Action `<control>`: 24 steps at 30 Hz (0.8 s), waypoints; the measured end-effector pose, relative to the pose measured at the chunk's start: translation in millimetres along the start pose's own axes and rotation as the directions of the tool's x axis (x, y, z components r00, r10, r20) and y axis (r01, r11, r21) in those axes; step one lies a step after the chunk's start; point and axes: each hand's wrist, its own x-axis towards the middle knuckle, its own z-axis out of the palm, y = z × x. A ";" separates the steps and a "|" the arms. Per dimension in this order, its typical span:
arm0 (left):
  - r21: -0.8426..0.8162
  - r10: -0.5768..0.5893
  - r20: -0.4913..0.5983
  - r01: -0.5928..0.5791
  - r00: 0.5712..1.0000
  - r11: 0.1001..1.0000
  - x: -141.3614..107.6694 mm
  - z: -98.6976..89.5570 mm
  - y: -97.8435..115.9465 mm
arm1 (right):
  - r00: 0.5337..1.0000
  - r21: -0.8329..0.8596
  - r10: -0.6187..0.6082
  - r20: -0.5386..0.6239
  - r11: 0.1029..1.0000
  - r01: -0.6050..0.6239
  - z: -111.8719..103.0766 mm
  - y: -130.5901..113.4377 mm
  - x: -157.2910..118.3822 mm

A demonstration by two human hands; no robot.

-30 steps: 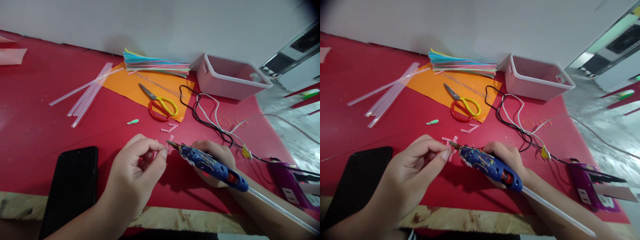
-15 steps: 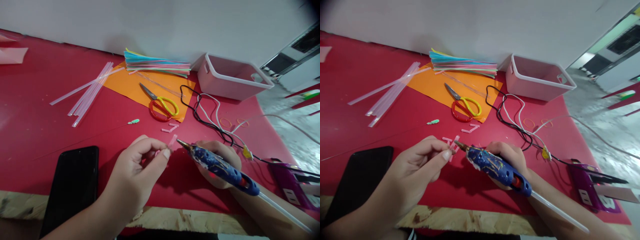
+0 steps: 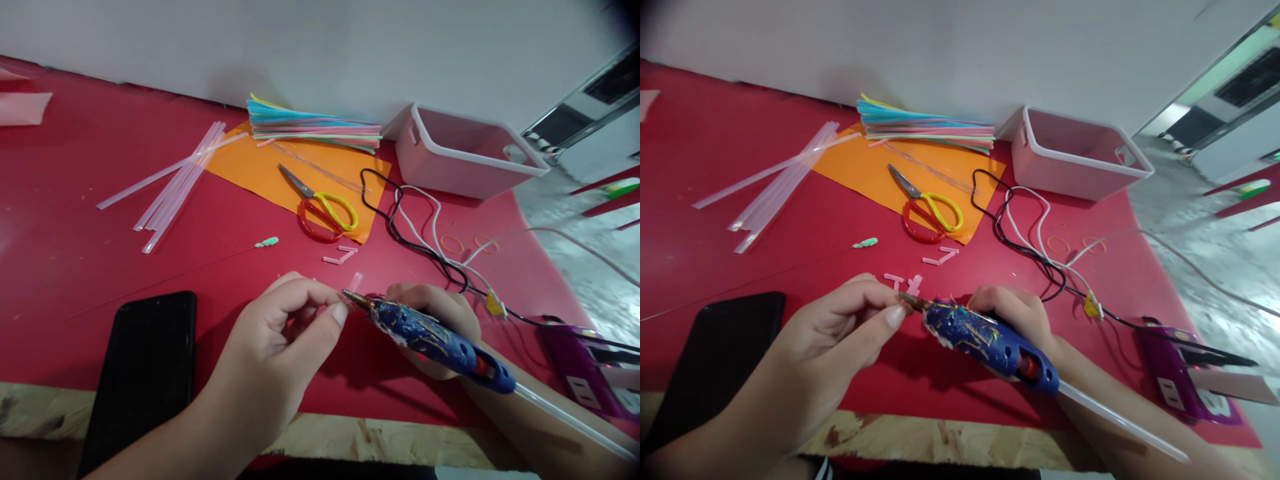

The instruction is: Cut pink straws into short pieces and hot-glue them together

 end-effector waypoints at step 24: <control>0.064 0.021 0.004 -0.021 1.000 0.998 -1.5 0.5 1.5 | 0.991 -0.061 0.062 -0.116 0.996 -0.069 -1.3 3.7 -7.4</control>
